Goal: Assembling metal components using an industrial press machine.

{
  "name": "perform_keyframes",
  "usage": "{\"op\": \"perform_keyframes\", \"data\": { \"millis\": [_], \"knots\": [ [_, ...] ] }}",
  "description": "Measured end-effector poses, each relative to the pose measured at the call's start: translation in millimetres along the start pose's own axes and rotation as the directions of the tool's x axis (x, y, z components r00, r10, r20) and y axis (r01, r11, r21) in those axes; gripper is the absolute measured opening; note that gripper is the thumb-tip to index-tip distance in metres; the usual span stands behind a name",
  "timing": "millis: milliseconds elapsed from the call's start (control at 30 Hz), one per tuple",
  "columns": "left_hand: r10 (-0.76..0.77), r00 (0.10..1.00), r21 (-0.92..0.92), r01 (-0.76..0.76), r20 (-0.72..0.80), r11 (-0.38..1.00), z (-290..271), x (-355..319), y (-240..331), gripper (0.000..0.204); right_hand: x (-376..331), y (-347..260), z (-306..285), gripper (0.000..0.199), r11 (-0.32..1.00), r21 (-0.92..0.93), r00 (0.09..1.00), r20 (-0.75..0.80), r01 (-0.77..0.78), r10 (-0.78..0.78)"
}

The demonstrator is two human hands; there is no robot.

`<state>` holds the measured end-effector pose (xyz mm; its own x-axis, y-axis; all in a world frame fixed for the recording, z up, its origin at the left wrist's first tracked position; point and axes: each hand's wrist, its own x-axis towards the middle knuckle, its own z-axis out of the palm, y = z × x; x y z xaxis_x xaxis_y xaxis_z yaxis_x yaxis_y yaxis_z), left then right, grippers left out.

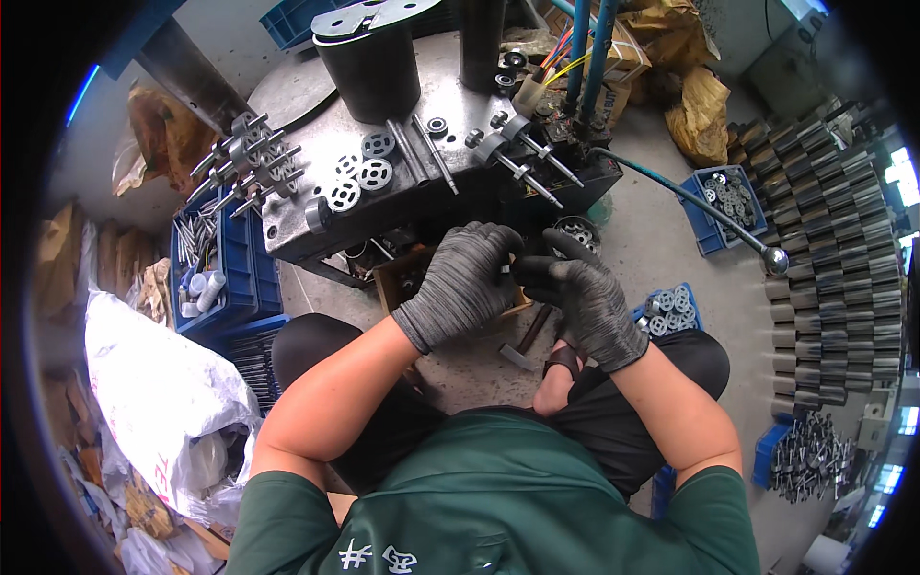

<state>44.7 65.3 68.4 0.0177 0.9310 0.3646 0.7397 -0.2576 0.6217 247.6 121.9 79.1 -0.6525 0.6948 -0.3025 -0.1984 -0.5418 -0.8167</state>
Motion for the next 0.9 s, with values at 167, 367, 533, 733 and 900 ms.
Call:
{"op": "perform_keyframes", "data": {
  "millis": [167, 367, 533, 733, 900],
  "knots": [
    [0.031, 0.999, 0.035, -0.03, -0.029, 0.999, 5.6, 0.7, -1.1, 0.033, 1.5, 10.0, -3.4, 0.062, 1.0, -0.024, 0.999, -0.03, -0.018, 0.017],
    [0.033, 0.998, -0.023, -0.032, 0.061, 0.999, 7.3, 2.2, 16.5, 0.032, 11.4, 35.3, -2.5, 0.055, 0.983, 0.158, 0.982, 0.18, -0.09, 0.061],
    [-0.018, 0.98, -0.044, 0.027, 0.196, 0.999, 15.8, 8.5, 8.6, 0.032, 17.6, 38.4, -11.3, 0.053, 0.993, 0.03, 0.993, 0.04, -0.111, 0.109],
    [-0.099, 0.972, 0.064, 0.088, 0.214, 0.994, 13.4, -6.2, -2.5, 0.053, 49.4, 62.3, -63.9, 0.039, 0.878, -0.466, 0.978, -0.21, -0.11, 0.012],
    [-0.118, 0.956, 0.117, 0.089, 0.268, 0.989, 23.8, -3.4, -15.2, 0.055, 97.4, 78.3, -191.1, 0.034, 0.238, -0.928, 0.904, -0.343, -0.286, -0.253]
  ]
}}
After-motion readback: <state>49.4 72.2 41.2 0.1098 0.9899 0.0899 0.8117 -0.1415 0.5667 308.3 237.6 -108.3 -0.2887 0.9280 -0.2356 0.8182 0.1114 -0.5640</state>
